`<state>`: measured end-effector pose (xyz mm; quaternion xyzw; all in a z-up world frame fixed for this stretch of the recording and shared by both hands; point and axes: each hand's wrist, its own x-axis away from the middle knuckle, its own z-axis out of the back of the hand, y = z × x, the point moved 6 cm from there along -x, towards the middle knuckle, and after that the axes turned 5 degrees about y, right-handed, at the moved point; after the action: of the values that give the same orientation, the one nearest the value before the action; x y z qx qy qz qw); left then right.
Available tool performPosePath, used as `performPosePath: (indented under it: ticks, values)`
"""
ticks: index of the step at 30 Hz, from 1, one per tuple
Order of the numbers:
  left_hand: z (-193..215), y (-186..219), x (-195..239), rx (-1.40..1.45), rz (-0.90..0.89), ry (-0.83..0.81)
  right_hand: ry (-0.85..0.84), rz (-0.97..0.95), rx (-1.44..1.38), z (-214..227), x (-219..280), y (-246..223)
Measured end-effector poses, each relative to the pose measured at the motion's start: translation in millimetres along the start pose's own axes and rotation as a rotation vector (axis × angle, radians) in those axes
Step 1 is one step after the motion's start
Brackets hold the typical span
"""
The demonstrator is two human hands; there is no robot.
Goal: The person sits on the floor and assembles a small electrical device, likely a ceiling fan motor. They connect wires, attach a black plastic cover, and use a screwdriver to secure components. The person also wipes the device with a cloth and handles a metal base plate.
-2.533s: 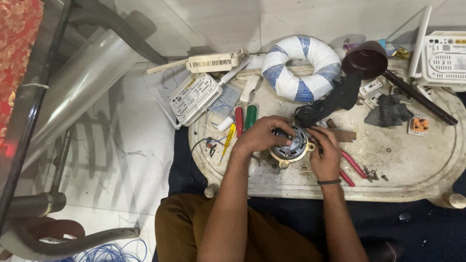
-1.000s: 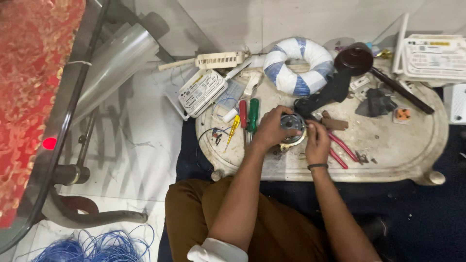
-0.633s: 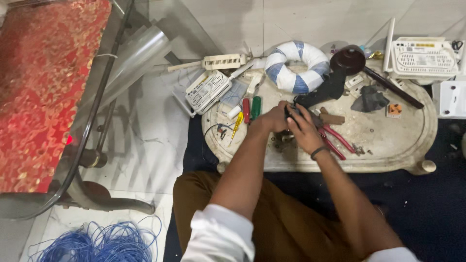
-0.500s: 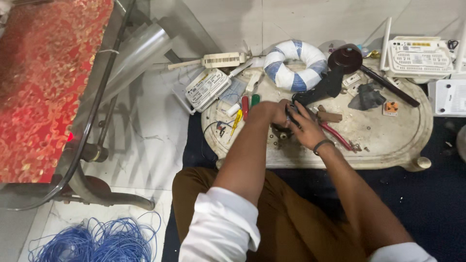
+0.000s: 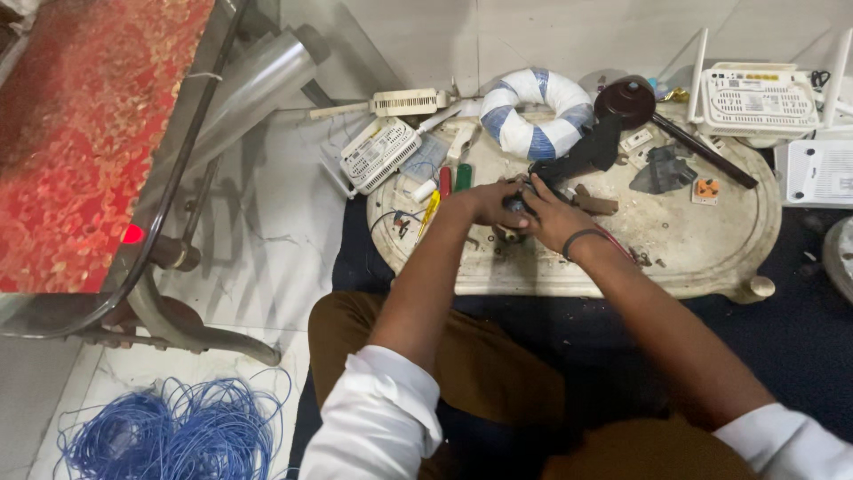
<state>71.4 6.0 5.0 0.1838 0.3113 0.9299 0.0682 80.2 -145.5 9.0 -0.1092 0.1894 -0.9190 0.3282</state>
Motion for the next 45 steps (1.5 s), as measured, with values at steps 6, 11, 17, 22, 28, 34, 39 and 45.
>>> performPosePath:
  ticks: [6, 11, 17, 22, 28, 34, 39, 45]
  values:
    - [-21, -8, -6, -0.183, 0.218, 0.181, -0.069, 0.078, 0.333, 11, -2, -4]
    - [-28, -11, -5, -0.195, 0.316, 0.273, -0.221, 0.140, 0.430, 21, 3, -11]
    - [-25, -2, -8, -0.108, 0.460, 0.345, -0.280, 0.198, 0.545, 56, 22, -32]
    - [-14, 14, 1, -0.228, 0.422, 0.309, -0.205, 0.118, 0.485, 106, 39, -69]
    - [-8, 5, -8, -0.235, 0.470, 0.211, -0.121, 0.077, 0.513, 189, 44, -107]
    - [0, -8, -9, -0.283, 0.411, 0.185, 0.039, 0.224, 0.544, 223, 62, -129]
    - [6, 18, 1, -0.326, 0.538, 0.135, -0.008, 0.191, 0.554, 228, 76, -113]
    - [7, 42, 21, -0.366, 0.463, 0.256, -0.116, 0.145, 0.540, 220, 60, -94]
